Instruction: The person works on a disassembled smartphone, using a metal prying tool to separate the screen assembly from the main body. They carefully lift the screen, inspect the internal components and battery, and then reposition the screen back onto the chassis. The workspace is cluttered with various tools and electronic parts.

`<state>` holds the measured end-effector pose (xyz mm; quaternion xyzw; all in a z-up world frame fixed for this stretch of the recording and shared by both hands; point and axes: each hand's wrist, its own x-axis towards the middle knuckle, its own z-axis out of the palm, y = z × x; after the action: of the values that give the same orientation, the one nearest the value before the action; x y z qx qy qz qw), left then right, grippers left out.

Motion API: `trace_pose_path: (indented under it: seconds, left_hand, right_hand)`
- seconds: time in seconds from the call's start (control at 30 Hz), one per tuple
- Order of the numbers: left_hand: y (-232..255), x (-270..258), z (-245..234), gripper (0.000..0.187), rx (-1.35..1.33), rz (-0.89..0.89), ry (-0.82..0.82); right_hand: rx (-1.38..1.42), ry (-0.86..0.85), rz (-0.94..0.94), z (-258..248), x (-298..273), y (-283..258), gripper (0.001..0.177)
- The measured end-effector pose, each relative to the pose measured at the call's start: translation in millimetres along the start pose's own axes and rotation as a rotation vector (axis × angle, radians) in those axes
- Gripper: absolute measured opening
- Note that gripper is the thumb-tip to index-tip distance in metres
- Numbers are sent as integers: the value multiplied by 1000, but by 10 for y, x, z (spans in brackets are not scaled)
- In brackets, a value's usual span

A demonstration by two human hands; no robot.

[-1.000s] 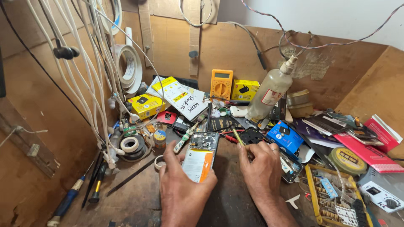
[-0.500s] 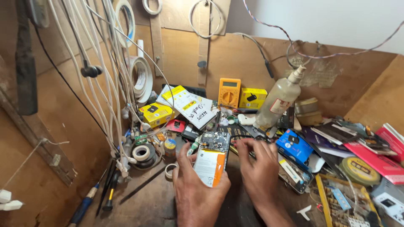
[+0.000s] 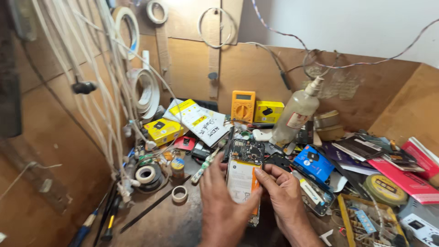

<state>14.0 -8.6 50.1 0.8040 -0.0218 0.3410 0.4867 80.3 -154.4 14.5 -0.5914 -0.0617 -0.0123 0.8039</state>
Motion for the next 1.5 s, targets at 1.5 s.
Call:
trace_pose_path:
  seconds: [1.5]
  left_hand:
    - [-882, 285, 426, 65, -1277, -554, -379]
  right_hand:
    - [-832, 126, -503, 232, -171, -112, 41]
